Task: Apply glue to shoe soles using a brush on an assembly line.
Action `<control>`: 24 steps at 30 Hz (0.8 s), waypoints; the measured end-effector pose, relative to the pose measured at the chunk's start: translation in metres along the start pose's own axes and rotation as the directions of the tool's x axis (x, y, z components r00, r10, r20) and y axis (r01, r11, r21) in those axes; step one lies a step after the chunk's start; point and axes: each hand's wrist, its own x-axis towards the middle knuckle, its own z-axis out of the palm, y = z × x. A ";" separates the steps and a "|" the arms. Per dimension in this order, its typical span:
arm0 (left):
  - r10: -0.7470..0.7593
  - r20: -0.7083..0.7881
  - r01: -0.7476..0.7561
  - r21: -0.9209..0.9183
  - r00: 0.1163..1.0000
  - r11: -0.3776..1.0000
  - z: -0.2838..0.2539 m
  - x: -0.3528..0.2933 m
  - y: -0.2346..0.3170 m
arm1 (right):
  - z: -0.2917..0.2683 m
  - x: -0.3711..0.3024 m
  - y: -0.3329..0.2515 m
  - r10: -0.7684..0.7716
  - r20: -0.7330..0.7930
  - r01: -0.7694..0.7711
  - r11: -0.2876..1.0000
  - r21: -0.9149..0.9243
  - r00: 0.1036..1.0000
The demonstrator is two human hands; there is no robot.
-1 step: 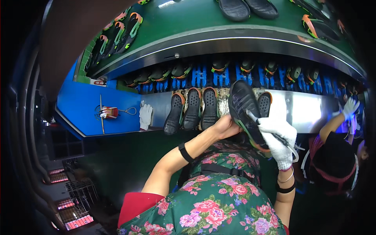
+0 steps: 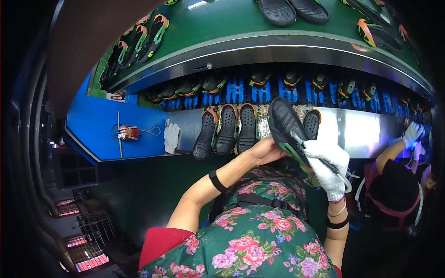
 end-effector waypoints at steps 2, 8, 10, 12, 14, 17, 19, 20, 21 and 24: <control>-0.011 -0.048 0.013 0.034 0.999 0.999 -0.001 -0.011 0.004 | 0.001 0.002 -0.003 -0.093 -0.002 0.093 0.995 -0.026 0.996; 0.108 0.081 -0.083 -0.270 0.991 0.959 0.011 -0.026 0.008 | 0.015 -0.004 -0.021 -0.127 -0.084 0.125 0.991 -0.038 0.988; 0.204 0.229 -0.010 -0.642 0.952 0.767 0.023 -0.023 0.015 | 0.018 -0.006 -0.016 -0.156 -0.135 0.154 0.988 -0.026 0.979; 0.115 0.112 -0.032 -0.562 0.987 0.827 0.036 -0.023 0.019 | 0.018 -0.005 -0.020 -0.155 -0.185 0.150 0.988 -0.039 0.971; 0.105 0.203 0.057 -0.659 0.974 0.750 0.028 -0.024 0.013 | 0.013 0.000 -0.029 -0.170 -0.174 0.157 0.984 -0.085 0.970; 0.220 0.344 0.022 -0.578 0.913 0.816 0.015 -0.009 -0.004 | 0.007 0.008 -0.035 -0.255 -0.184 0.235 0.964 -0.124 0.949; 0.133 0.173 -0.019 -0.541 0.976 0.841 0.051 -0.004 -0.008 | 0.004 0.014 -0.038 -0.260 -0.188 0.229 0.958 -0.174 0.947; 0.073 -0.014 -0.070 -0.490 0.997 0.869 0.069 -0.004 -0.006 | 0.003 0.016 -0.039 -0.281 -0.181 0.241 0.946 -0.215 0.943; 0.025 -0.029 -0.035 -0.412 0.999 0.911 0.059 -0.004 -0.010 | 0.001 0.017 -0.037 -0.294 -0.163 0.254 0.939 -0.231 0.942; -0.028 -0.093 0.001 -0.273 0.995 0.962 0.057 -0.010 -0.018 | -0.002 0.009 -0.029 -0.285 -0.097 0.237 0.910 -0.340 0.954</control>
